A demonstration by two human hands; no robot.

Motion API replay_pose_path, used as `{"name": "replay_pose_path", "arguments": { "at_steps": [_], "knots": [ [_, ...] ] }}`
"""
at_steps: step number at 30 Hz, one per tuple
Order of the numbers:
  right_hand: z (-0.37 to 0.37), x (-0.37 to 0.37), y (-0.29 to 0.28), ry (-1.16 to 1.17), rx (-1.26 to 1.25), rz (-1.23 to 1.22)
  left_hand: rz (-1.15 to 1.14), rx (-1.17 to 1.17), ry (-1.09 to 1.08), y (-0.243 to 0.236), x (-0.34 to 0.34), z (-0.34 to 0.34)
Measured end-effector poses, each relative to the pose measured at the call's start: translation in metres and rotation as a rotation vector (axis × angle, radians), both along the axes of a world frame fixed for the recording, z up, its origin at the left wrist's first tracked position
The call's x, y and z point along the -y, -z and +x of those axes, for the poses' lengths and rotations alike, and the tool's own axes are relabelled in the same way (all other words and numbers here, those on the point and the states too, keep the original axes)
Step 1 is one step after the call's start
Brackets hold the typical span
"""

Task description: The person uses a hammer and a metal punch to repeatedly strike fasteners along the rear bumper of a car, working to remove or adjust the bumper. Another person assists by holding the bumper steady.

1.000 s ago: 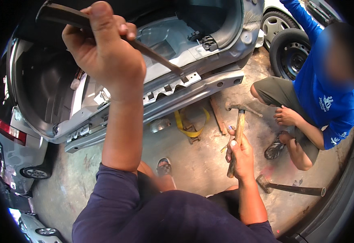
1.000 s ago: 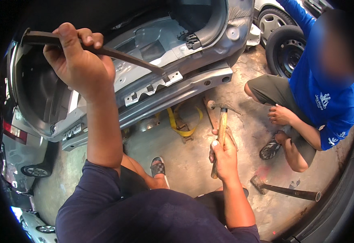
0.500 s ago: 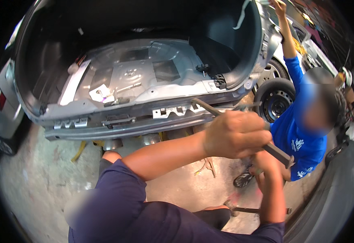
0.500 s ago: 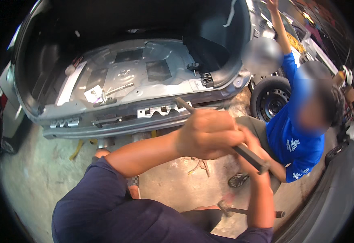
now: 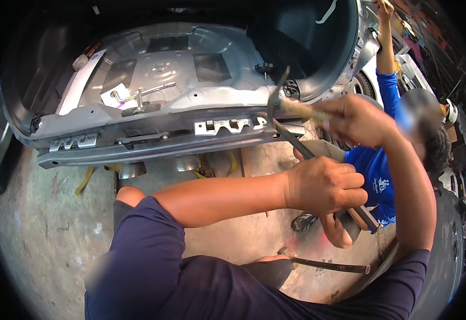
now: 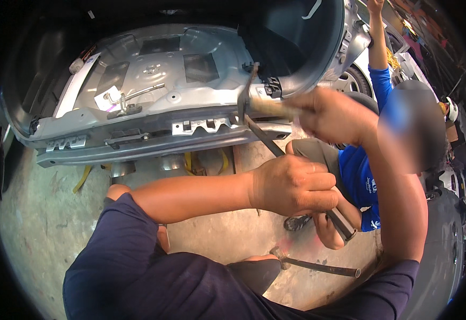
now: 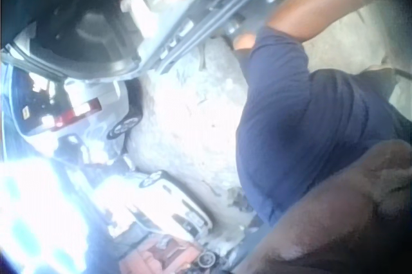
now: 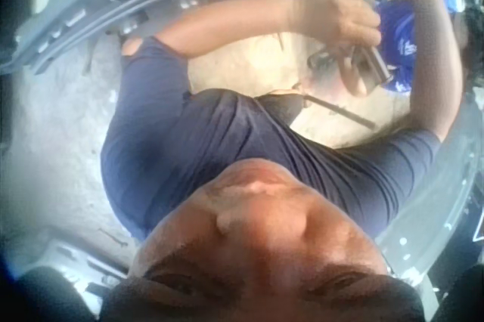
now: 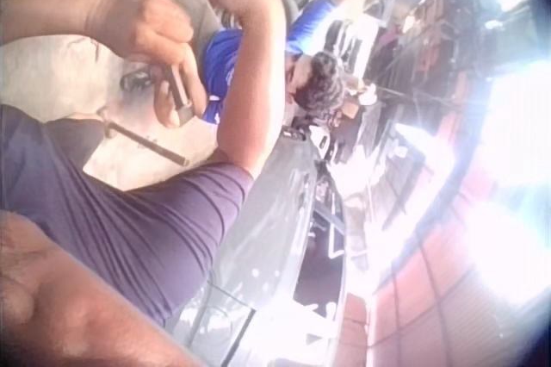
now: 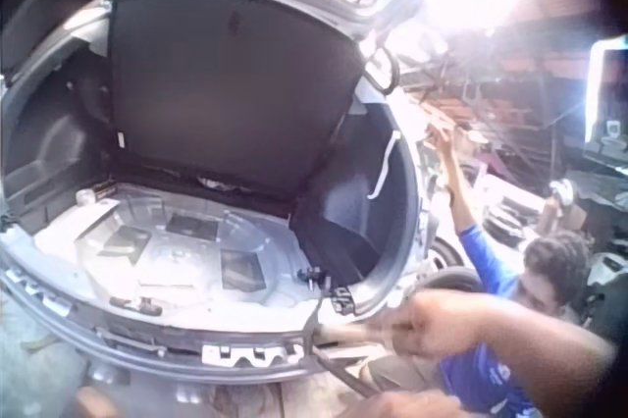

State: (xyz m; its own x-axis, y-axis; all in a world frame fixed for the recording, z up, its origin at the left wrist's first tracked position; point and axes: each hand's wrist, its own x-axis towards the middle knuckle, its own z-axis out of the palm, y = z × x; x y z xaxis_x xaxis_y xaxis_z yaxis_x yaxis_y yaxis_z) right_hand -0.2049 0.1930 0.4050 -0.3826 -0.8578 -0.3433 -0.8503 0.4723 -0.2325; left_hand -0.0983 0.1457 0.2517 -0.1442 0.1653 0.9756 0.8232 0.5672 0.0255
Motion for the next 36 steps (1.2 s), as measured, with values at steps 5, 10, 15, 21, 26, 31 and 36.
{"name": "replay_pose_path", "arguments": {
  "at_steps": [5,10,15,21,26,31,36],
  "knots": [
    [-0.018,-0.001,0.012,0.247,0.038,-0.706,0.001,-0.003,0.004,0.000,-0.001,0.001],
    [-0.021,-0.025,0.051,0.047,0.019,-0.274,-0.124,0.087,0.013,0.013,0.003,0.009],
    [-0.015,-0.048,0.088,0.090,0.091,-0.611,-0.213,0.068,0.020,0.019,0.004,0.017],
    [-0.013,-0.062,0.101,0.420,0.371,-0.814,-0.306,-0.009,0.015,0.026,0.005,0.026],
    [-0.011,-0.072,0.099,0.298,0.487,-1.120,-0.277,-0.023,0.045,0.024,0.006,0.020],
    [0.004,-0.064,0.110,0.234,0.364,-1.306,-0.367,0.047,0.036,0.037,0.003,0.021],
    [-0.005,-0.075,0.119,0.069,-0.005,-0.547,-0.435,0.053,0.046,0.053,0.000,0.024]
  ]
}}
